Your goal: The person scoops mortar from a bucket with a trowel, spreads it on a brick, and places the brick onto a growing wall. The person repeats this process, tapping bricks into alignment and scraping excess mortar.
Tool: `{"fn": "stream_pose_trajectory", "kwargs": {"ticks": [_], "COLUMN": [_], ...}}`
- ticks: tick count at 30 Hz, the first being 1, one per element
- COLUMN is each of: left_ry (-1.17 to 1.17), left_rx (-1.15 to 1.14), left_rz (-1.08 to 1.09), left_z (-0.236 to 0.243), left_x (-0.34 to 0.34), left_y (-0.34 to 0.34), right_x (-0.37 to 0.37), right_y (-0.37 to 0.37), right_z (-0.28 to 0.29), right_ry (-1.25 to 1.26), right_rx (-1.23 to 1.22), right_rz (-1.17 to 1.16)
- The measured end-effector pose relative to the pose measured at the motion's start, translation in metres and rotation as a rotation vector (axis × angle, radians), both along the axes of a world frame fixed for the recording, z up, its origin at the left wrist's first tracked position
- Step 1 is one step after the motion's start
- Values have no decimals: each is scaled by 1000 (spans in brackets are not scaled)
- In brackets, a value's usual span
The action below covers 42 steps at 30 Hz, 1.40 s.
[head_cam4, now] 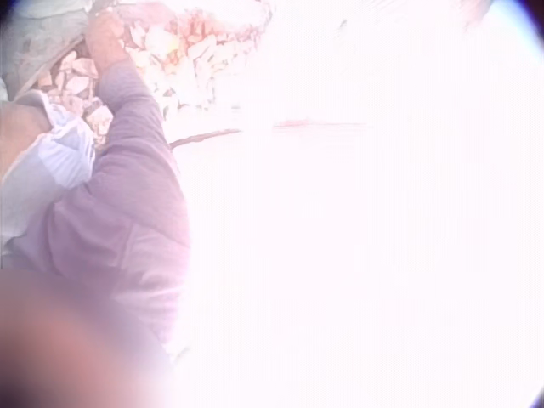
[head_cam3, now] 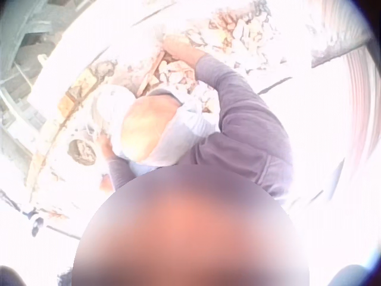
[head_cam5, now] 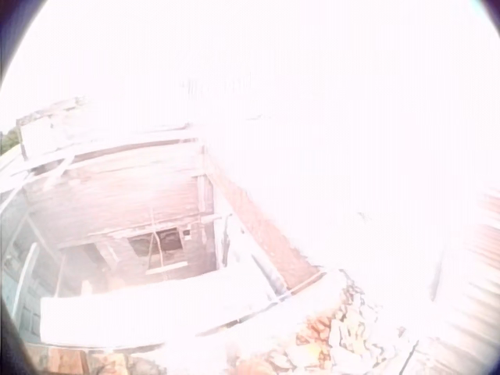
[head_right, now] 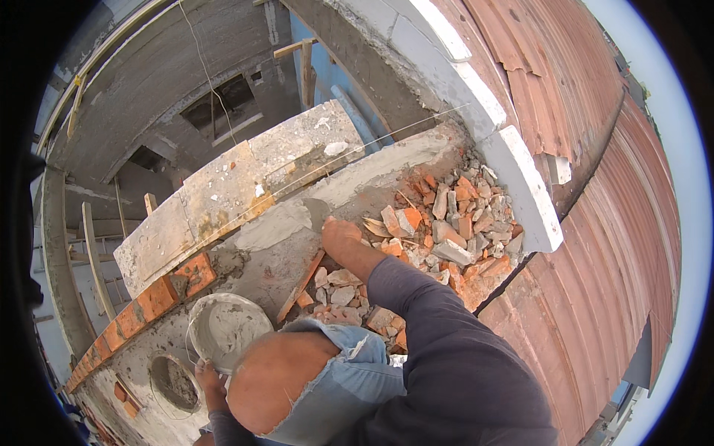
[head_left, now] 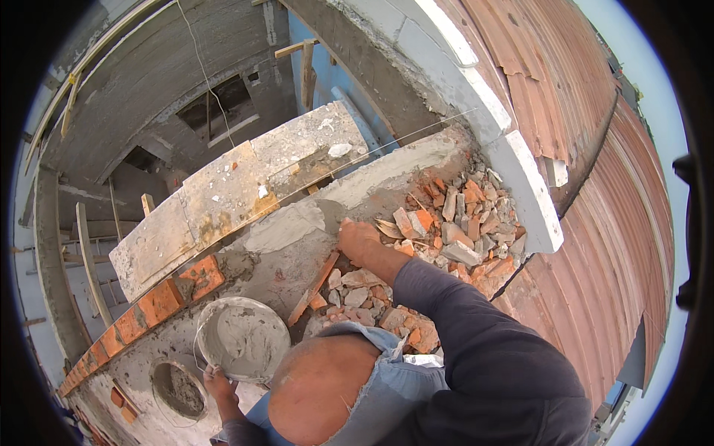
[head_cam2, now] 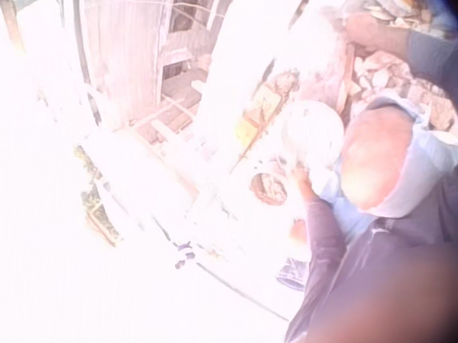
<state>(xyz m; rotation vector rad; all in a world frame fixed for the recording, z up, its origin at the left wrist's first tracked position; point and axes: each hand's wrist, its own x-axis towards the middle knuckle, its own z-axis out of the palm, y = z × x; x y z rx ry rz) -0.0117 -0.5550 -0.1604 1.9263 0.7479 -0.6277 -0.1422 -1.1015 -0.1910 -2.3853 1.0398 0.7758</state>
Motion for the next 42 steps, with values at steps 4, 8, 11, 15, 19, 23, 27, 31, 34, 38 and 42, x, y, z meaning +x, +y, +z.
{"fn": "stream_pose_trajectory", "kwargs": {"ticks": [4,8,11,15,19,23,27,31,34,38,42], "left_ry": [34,32,52,111,132,146,152,134,40,-155,-343], "left_rx": [10,85,-9,114,75,43,52,0,-14,28,-2], "left_rz": [2,-66,-32,-141,-42,-73,-75,-60,-25,47,-145], "left_z": [2,7,13,23,28,31,23,16,3,-9,17], "left_x": [1,4,5,9,9,10,13,11,4,-1,-6], "left_y": [0,0,-4,-11,-18,-20,-18,-6,1,9,6], "right_x": [-64,-116,-150,-173,-172,-137,-90,-46,-24,4,22], "right_y": [-100,-192,-250,-335,-369,-335,-257,-158,-84,17,78], "right_z": [-2,-14,-18,-29,-50,-58,-48,-45,-58,-72,-42], "right_ry": [115,243,244,408,78,-387,-412,-385,-368,-253,-195], "right_rx": [-171,-317,-398,-313,26,248,417,533,618,723,759], "right_rz": [-67,-130,-38,-188,-1148,-1492,-1397,-1363,-1293,-1007,-935]}}
